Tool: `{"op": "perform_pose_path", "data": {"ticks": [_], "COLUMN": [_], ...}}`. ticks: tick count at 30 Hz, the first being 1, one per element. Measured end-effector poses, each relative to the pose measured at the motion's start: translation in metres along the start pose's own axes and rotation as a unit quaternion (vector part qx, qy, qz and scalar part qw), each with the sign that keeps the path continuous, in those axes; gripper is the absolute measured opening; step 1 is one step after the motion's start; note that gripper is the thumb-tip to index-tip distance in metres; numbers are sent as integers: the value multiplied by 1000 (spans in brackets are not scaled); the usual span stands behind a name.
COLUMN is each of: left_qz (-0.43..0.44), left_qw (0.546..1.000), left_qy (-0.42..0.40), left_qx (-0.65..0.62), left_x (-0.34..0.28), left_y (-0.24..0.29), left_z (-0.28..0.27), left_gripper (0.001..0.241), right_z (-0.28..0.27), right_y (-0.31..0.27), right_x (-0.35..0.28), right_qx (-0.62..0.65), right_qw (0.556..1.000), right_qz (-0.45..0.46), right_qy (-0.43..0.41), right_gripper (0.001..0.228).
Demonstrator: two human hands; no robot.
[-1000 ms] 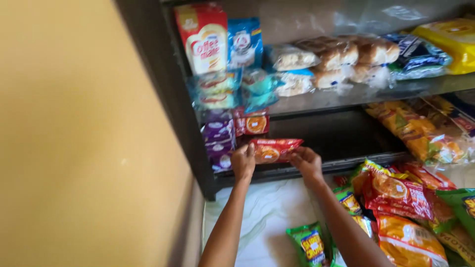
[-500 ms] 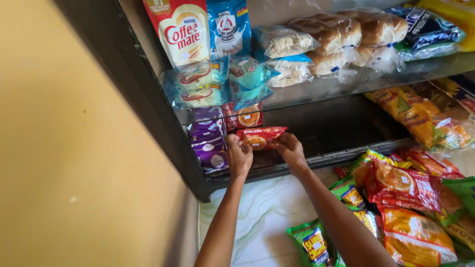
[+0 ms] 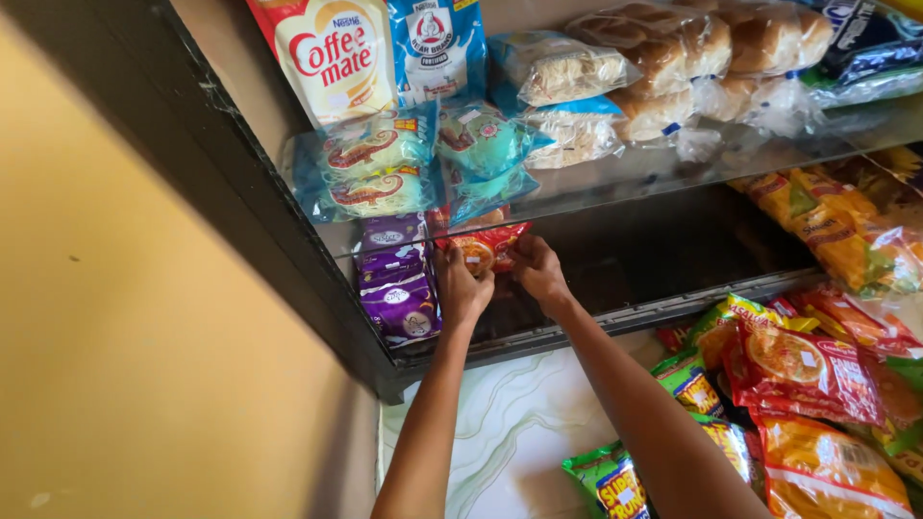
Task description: Organizing and stocking instant noodles, bread, and other pantry items on a shelf.
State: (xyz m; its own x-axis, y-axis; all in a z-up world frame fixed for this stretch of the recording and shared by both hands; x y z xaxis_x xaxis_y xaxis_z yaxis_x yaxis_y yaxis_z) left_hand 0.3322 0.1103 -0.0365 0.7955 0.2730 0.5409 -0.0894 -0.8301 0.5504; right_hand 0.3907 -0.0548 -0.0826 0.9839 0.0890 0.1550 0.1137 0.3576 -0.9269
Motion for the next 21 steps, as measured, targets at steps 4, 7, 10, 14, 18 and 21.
{"op": "perform_pose_path", "data": {"ticks": [4, 7, 10, 14, 18, 21], "left_qz": [-35, -32, 9, 26, 25, 13], "left_qw": [999, 999, 1000, 999, 1000, 1000], "left_qy": [-21, -30, 0, 9, 2, -13], "left_qx": [-7, -3, -7, -19, -15, -12], "left_x": [10, 12, 16, 22, 21, 19], "left_y": [-12, -23, -28, -17, -34, -24], "left_z": [7, 21, 29, 19, 42, 30], "left_gripper": [73, 70, 72, 74, 75, 76], "right_z": [1, 2, 25, 16, 18, 21], "right_y": [24, 36, 1, 19, 15, 13], "right_x": [19, 31, 19, 36, 31, 30], "right_qx": [3, 22, 50, 51, 70, 57], "right_qw": [1000, 998, 997, 996, 994, 996], "right_qz": [23, -44, -42, -35, -36, -19], "right_qy": [6, -34, -50, -57, -79, -72], "right_gripper": [50, 48, 46, 56, 59, 59]}}
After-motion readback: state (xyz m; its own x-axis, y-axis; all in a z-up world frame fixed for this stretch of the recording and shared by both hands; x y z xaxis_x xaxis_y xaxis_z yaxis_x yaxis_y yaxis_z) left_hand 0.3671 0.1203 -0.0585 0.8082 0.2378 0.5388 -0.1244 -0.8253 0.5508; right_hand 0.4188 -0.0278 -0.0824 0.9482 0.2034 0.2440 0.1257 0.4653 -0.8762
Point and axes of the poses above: each hand's wrist, its own x-axis towards the middle knuckle, its own z-axis out of the palm, y = z × x, the point moved 4 cm from there along x, towards the middle knuckle, and after that the axes turned 11 degrees about x, right-handed, at the moved point
